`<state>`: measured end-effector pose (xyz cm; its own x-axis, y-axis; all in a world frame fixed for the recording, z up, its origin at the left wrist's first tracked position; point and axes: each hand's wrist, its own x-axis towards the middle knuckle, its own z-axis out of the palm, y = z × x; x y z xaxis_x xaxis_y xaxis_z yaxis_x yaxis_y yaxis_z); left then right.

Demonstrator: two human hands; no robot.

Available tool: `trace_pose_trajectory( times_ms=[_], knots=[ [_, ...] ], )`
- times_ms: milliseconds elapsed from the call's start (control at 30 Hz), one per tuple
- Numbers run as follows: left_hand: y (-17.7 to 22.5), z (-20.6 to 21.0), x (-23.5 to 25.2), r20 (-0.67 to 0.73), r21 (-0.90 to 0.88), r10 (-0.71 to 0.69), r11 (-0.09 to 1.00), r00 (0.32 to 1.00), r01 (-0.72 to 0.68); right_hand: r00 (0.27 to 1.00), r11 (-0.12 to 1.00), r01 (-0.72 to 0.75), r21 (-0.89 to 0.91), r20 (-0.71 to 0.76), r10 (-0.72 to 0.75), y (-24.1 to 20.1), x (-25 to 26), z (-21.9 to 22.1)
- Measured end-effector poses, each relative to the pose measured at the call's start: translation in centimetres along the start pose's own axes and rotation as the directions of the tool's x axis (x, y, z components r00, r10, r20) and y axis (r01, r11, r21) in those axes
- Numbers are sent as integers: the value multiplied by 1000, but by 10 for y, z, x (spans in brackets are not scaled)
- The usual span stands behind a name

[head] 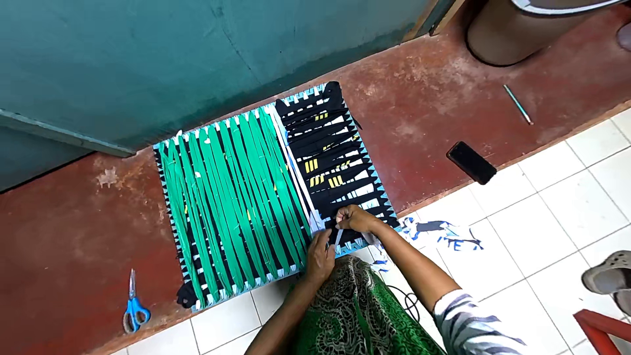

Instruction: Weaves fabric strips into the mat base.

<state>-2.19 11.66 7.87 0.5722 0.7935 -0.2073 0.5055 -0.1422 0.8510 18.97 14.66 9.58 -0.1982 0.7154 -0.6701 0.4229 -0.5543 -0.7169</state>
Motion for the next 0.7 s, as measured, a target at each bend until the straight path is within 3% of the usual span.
trace_pose_trajectory(
  times_ms=[100,233,300,400,533,633,700],
  knots=[
    [20,-15,47,339,-208,-156,949,928,236,995,998,51,25,80,-53,-12,-14,-21],
    [38,-20,91,659,-368,-52,848,750,382,991,997,83,-3,105,-82,-12,-37,-54],
    [47,-22,107,690,-381,-37,831,723,406,989,992,122,41,78,-125,5,-47,-69],
    [56,-26,129,650,-429,-41,804,758,412,993,987,118,112,6,-120,37,-64,-89],
    [74,-28,155,626,-460,-38,789,779,408,993,993,-18,117,-117,32,78,-86,-113],
    [99,-28,176,610,-431,-30,826,791,363,938,987,-63,150,-329,110,113,-103,-131],
    [116,-32,191,559,-333,-14,912,829,239,866,981,-46,187,-483,132,123,-109,-139]
  ],
)
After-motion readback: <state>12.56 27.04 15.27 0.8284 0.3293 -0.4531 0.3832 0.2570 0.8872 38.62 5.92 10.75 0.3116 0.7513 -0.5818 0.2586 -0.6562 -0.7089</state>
